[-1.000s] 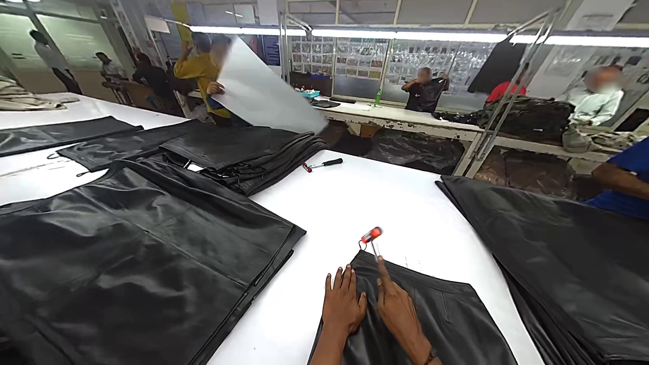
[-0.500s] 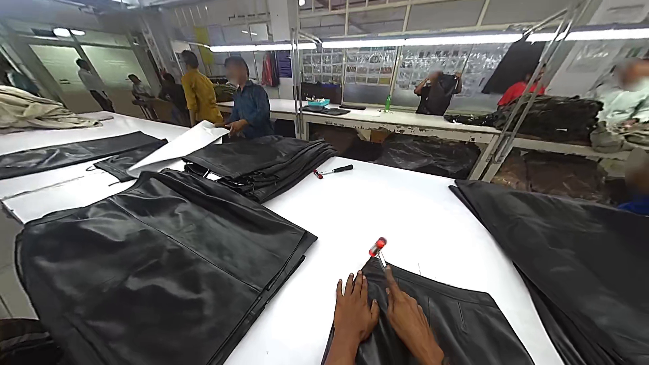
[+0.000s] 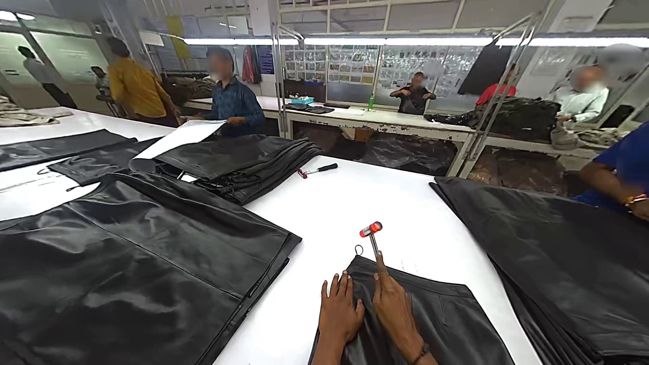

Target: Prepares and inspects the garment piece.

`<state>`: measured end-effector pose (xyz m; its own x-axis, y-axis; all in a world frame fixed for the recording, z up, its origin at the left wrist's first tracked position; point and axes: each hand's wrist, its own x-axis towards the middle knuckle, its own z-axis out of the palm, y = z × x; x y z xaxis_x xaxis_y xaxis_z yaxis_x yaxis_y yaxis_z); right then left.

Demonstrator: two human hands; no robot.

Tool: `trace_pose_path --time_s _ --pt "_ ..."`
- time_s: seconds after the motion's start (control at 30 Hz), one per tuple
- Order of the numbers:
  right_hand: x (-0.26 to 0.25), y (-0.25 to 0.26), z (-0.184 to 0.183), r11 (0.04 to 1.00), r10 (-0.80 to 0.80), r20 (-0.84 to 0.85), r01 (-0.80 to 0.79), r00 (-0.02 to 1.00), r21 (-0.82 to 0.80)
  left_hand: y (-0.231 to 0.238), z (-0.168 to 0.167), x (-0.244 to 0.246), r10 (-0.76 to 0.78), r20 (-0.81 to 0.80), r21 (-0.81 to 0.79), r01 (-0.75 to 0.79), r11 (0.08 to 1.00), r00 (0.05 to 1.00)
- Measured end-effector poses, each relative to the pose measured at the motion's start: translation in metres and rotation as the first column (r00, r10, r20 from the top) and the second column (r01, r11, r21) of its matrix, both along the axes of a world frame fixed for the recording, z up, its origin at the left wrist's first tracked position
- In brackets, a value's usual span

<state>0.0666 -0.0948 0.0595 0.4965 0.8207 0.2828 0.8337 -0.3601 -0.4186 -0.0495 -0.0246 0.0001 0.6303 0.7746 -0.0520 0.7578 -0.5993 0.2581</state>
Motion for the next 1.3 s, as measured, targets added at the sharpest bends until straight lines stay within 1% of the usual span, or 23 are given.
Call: trace_pose_path --time_s 0.1,0.17,0.27,0.3,0.37,0.4,0.43,0.53,0.57,0.63,0.67,0.73,0.8,0.83,0.87,0.9,0.93,1.0,1.1,1.13,1.2,1.23,1.3 --pt "0.015 0.010 0.005 0.908 0.028 -0.188 -0.104 0.982 -0.406 -0.003 -0.002 -0.002 -0.016 -0.020 -0.005 0.016 1.000 1.000" --pt "0.019 0.013 0.021 0.942 0.035 -0.238 -0.112 0.971 -0.318 0.000 -0.003 -0.002 -0.011 0.004 0.016 0.011 1.000 1.000" --pt "0.006 0.009 0.005 0.996 -0.042 -0.003 0.042 0.999 0.079 0.000 -0.002 0.000 -0.004 -0.003 0.014 0.004 1.000 1.000" --pt "0.006 0.006 -0.003 0.999 -0.048 -0.009 0.048 0.999 0.007 -0.002 -0.003 -0.001 -0.010 -0.016 0.006 0.010 1.000 1.000" --pt "0.019 0.008 -0.003 0.935 -0.011 -0.177 -0.052 0.984 -0.350 -0.003 -0.003 -0.003 -0.019 -0.031 0.002 0.019 1.000 0.999" --pt "0.028 0.008 0.001 0.914 -0.008 -0.233 -0.087 0.973 -0.395 -0.005 -0.004 -0.004 -0.020 -0.031 -0.003 0.020 1.000 0.999" --pt "0.032 0.005 0.007 0.935 -0.004 -0.246 -0.083 0.969 -0.345 -0.004 -0.004 -0.004 -0.019 -0.024 -0.002 0.019 1.000 1.000" --pt "0.020 -0.007 -0.001 0.995 0.001 -0.025 0.002 1.000 0.102 -0.001 -0.002 -0.001 -0.005 -0.009 0.009 0.005 1.000 1.000" --pt "0.017 -0.008 -0.009 0.993 0.009 0.010 -0.010 1.000 0.114 -0.002 -0.002 -0.001 -0.005 -0.018 0.001 0.005 1.000 1.000" --pt "0.019 -0.008 -0.012 0.965 0.044 -0.113 -0.072 0.993 -0.253 -0.004 -0.003 -0.003 -0.013 -0.032 -0.004 0.013 1.000 0.999" --pt "0.023 -0.005 -0.009 0.929 0.044 -0.194 -0.111 0.980 -0.352 -0.006 -0.005 -0.004 -0.016 -0.035 -0.008 0.016 1.000 0.999" --pt "0.023 -0.006 0.003 0.973 0.043 -0.218 -0.090 0.975 -0.212 -0.005 -0.005 -0.003 -0.017 -0.023 -0.004 0.016 1.000 1.000" --pt "0.014 -0.005 0.000 0.994 0.023 -0.051 -0.018 0.998 0.106 -0.002 -0.003 -0.001 -0.005 -0.007 0.006 0.005 1.000 1.000" --pt "0.012 -0.005 -0.007 0.991 0.014 -0.008 -0.012 1.000 0.137 -0.004 -0.003 -0.001 -0.008 -0.016 -0.009 0.008 1.000 1.000" --pt "0.012 -0.006 -0.011 1.000 0.024 -0.031 -0.024 0.999 0.011 -0.006 -0.004 -0.003 -0.014 -0.031 -0.019 0.014 1.000 0.999" --pt "0.016 -0.003 -0.008 0.973 0.038 -0.118 -0.064 0.992 -0.224 -0.007 -0.005 -0.004 -0.018 -0.037 -0.016 0.018 1.000 0.999" --pt "0.023 0.002 -0.002 0.926 0.049 -0.201 -0.120 0.978 -0.358 -0.007 -0.006 -0.004 -0.019 -0.035 -0.006 0.018 1.000 0.999" --pt "0.027 -0.001 0.012 0.945 0.047 -0.234 -0.119 0.971 -0.303 -0.007 -0.008 -0.004 -0.019 -0.025 0.004 0.019 1.000 1.000" --pt "0.010 -0.012 0.000 0.996 0.041 -0.021 -0.039 0.999 0.084 -0.004 -0.005 -0.002 -0.002 -0.009 0.016 0.003 1.000 1.000" --pt "0.007 -0.016 -0.006 0.998 0.059 -0.017 -0.059 0.998 0.017 -0.005 -0.004 -0.002 -0.002 -0.020 0.009 0.002 1.000 1.000" --pt "0.007 -0.018 -0.004 0.921 0.088 -0.144 -0.136 0.986 -0.366 -0.008 -0.003 -0.004 -0.010 -0.045 -0.003 0.009 1.000 0.999" --pt "0.007 -0.018 0.001 0.896 0.085 -0.182 -0.155 0.980 -0.416 -0.010 -0.004 -0.005 -0.013 -0.043 -0.004 0.013 1.000 0.999" --pt "0.003 -0.019 0.008 0.970 0.079 -0.131 -0.106 0.988 -0.217 -0.004 -0.003 -0.004 -0.007 -0.010 0.015 0.007 1.000 1.000"
